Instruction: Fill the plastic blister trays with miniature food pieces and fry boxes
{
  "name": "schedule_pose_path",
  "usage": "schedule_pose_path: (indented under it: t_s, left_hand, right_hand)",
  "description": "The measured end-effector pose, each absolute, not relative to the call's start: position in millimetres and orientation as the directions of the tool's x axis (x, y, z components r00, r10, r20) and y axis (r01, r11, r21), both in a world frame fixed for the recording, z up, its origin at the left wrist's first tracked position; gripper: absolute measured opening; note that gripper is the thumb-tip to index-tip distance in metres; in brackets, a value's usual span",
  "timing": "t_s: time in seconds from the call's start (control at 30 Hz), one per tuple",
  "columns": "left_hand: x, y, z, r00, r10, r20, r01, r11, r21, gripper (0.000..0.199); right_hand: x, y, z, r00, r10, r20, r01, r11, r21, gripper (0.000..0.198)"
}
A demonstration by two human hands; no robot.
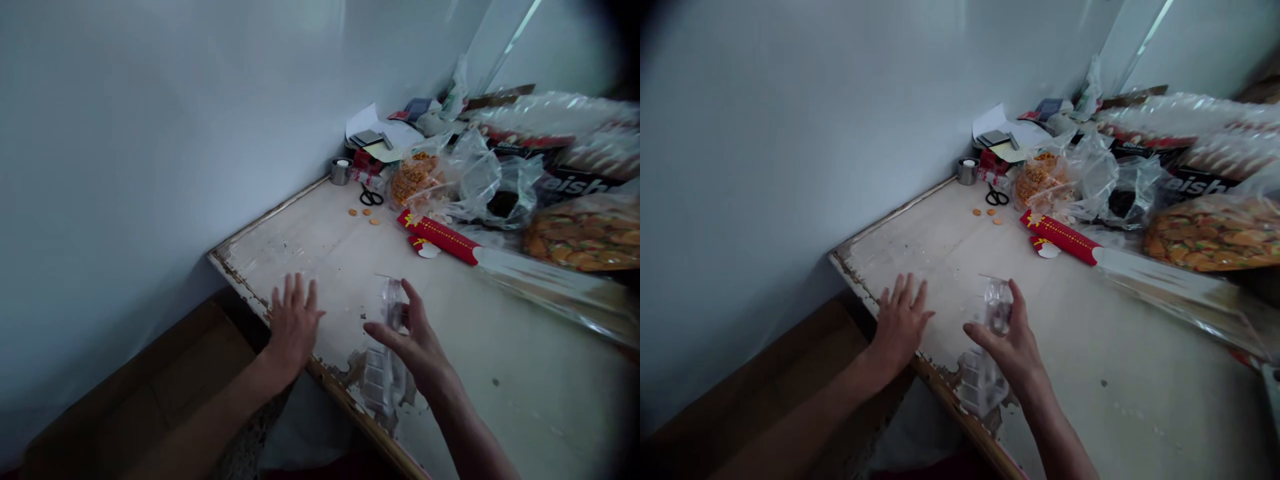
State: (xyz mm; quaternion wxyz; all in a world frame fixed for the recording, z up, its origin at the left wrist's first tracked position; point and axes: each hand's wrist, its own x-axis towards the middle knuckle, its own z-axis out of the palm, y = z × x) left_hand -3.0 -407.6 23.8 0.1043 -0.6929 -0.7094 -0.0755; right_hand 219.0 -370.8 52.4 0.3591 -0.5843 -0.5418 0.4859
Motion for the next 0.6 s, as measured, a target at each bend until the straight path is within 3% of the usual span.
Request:
schedule_pose_path:
  t_s: [0.13, 0.27, 0.47, 0.53, 0.6]
  left_hand:
    - [17, -386, 15, 0.073, 0.978, 0.197, 0.995, -0.086, 0.060, 0.056]
    - [7, -352, -13, -0.088, 0.992, 0.086, 0.987, 0.075, 0.140, 0.054]
    - [2, -349, -17, -0.202, 0.970, 0.136, 0.965, 0.173, 0.195, 0.055]
    - [9, -358, -3, -0.197, 0.957, 0.211, 0.937, 0.120, 0.329, 0.055]
    - [22, -369, 15, -0.185, 0.943, 0.277, 0.814, -0.011, 0.581, 0.049]
  right_hand:
    - [227, -373, 53, 0.001, 0.992, -0.123, 0.410, -0.113, -0.905, 0.125]
    - [239, -381, 53, 0.032, 0.990, -0.140, 0.414, -0.141, -0.899, 0.123]
    - [239, -389, 60, 0.014, 0.986, -0.163, 0.344, -0.158, -0.926, 0.121]
    - [238, -386, 62, 0.029, 0.987, -0.158, 0.352, -0.158, -0.923, 0.122]
    - [238, -382, 61, 0.053, 0.989, -0.136, 0.365, -0.146, -0.919, 0.124]
